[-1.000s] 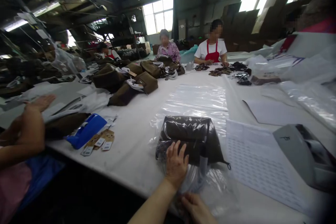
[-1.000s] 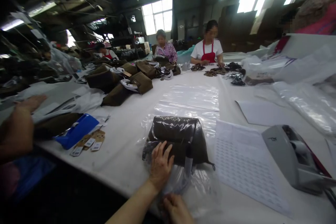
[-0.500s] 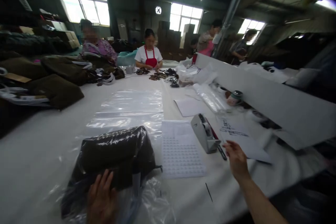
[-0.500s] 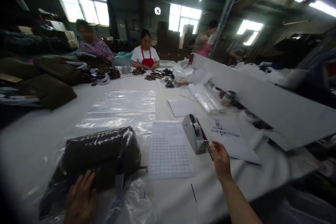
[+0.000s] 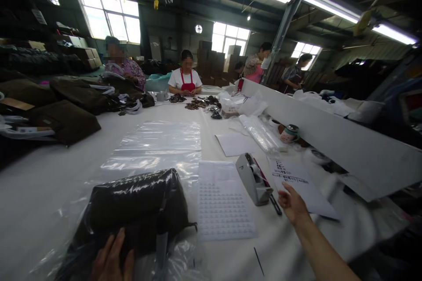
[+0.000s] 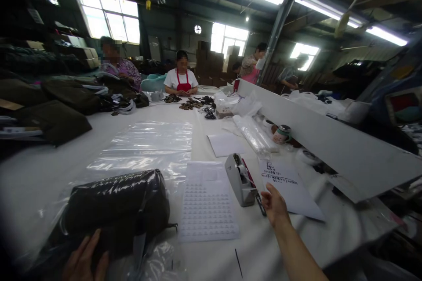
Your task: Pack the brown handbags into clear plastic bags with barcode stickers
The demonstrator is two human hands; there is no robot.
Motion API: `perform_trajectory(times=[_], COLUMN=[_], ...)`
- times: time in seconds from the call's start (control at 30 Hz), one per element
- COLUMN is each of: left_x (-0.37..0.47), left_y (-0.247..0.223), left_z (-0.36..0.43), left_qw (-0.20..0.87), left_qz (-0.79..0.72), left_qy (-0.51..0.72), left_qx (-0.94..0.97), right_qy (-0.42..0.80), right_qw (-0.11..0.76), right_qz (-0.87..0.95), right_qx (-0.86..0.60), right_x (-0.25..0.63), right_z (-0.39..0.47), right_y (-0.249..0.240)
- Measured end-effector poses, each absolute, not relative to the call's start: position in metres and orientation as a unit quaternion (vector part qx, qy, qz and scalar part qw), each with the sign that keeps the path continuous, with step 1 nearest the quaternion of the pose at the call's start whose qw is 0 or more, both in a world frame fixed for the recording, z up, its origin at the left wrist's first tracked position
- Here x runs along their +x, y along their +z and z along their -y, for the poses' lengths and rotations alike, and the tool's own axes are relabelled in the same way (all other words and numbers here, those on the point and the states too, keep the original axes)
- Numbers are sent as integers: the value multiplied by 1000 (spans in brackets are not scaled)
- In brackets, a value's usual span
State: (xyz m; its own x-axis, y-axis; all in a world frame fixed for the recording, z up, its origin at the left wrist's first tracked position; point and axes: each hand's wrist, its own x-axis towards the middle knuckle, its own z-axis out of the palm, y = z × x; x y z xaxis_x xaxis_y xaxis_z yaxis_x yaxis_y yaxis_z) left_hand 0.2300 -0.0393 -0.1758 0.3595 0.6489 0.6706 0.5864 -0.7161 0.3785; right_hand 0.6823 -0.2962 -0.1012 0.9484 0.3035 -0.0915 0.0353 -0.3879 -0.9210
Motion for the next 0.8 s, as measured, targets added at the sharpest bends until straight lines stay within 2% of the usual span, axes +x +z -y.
perform_trajectory(times=[0.13, 0.3, 0.43, 0.5, 0.57, 0.67, 0.8], left_x=[233, 231, 226, 225, 224, 222, 219], left_y=[-167, -163, -160, -159, -159, -160, -163], left_z=[42, 46, 54, 55, 57, 60, 62], left_qw=[36, 17, 21, 36, 53, 82, 118], left_qz=[-387, -380, -391, -406, -417, -426, -430], left_qy=[414, 412, 401, 394, 391, 400, 406], left_qx=[823, 828, 828, 824, 818, 807, 798], right_qy=[137, 164, 249, 315, 364, 300, 180], right_qw=[437, 298, 269, 261, 217, 94, 10], right_qz=[106, 175, 336, 449, 565, 748, 800], right_qx=[-883, -924, -867, -794, -708, -584, -572], right_x=[677, 672, 625, 576, 515, 426, 359], right_z=[320, 324, 245, 184, 127, 61, 10], right_y=[-110, -85, -51, -34, -18, -8, -24])
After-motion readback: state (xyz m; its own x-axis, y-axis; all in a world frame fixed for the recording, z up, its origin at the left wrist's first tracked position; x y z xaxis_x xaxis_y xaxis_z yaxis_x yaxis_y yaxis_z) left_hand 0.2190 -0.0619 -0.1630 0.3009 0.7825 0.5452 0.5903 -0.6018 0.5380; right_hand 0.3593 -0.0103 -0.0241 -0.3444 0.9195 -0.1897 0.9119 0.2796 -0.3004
